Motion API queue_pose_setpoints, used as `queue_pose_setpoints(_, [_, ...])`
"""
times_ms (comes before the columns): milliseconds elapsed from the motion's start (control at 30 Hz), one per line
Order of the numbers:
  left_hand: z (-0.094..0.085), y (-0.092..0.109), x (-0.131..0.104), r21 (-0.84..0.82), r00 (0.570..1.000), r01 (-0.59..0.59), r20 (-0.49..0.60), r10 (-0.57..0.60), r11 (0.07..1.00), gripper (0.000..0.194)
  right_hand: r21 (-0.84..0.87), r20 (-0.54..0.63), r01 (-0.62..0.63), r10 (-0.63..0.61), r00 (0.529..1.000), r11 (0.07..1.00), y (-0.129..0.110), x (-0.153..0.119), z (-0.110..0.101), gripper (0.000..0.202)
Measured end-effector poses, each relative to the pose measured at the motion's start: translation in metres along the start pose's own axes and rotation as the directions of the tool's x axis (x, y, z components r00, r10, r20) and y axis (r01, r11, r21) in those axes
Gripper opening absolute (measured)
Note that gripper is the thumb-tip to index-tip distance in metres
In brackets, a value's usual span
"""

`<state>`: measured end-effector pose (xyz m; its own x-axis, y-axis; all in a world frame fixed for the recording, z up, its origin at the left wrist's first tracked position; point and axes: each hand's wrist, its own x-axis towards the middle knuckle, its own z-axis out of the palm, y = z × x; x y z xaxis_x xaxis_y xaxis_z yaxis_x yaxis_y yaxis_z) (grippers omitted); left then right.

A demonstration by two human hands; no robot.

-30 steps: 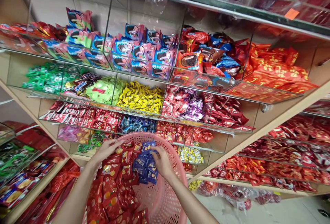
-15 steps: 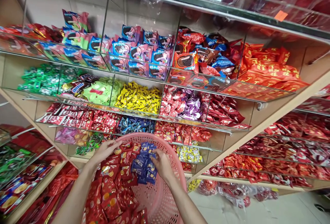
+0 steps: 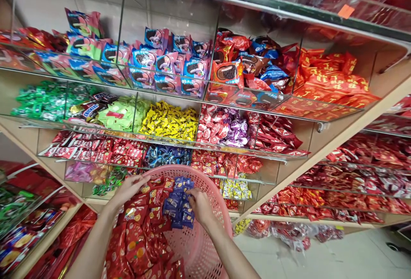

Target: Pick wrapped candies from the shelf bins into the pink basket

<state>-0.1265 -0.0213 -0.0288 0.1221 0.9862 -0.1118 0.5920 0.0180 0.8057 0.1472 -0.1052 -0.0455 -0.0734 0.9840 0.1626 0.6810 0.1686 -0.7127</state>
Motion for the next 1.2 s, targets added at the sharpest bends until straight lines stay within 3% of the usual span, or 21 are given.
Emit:
queue_pose_setpoints(467, [0.002,-0.003,0.002,-0.023,0.999,0.003,-0.032,-0.004,1.0,0.049,-0.043,-0.026,0.003,-0.004,1.0,0.999,-0.005,-0.001,-0.001,0.03])
queue_pose_setpoints(733, [0.002,0.003,0.001,0.056,1.0,0.002,-0.017,-0.001,0.998,0.049,-0.131,-0.129,-0.021,0.004,0.992,0.991,-0.023,0.008,-0.025,0.029])
queue_pose_setpoints(833, [0.003,0.003,0.0,0.03,1.0,0.006,-0.02,-0.005,1.0,0.049,-0.185,-0.147,0.099,-0.127,0.981,0.978,-0.038,0.031,-0.034,0.027])
queue_pose_setpoints(933, [0.003,0.003,-0.001,0.009,1.0,-0.003,-0.013,0.003,1.0,0.048,-0.205,-0.124,0.184,-0.212,0.969,0.961,-0.047,0.069,-0.03,0.027])
queue_pose_setpoints(1200, [0.002,0.007,-0.003,0.01,0.999,0.029,-0.019,-0.028,1.0,0.049,-0.138,-0.12,-0.005,-0.012,0.993,0.99,-0.033,0.163,0.016,0.023])
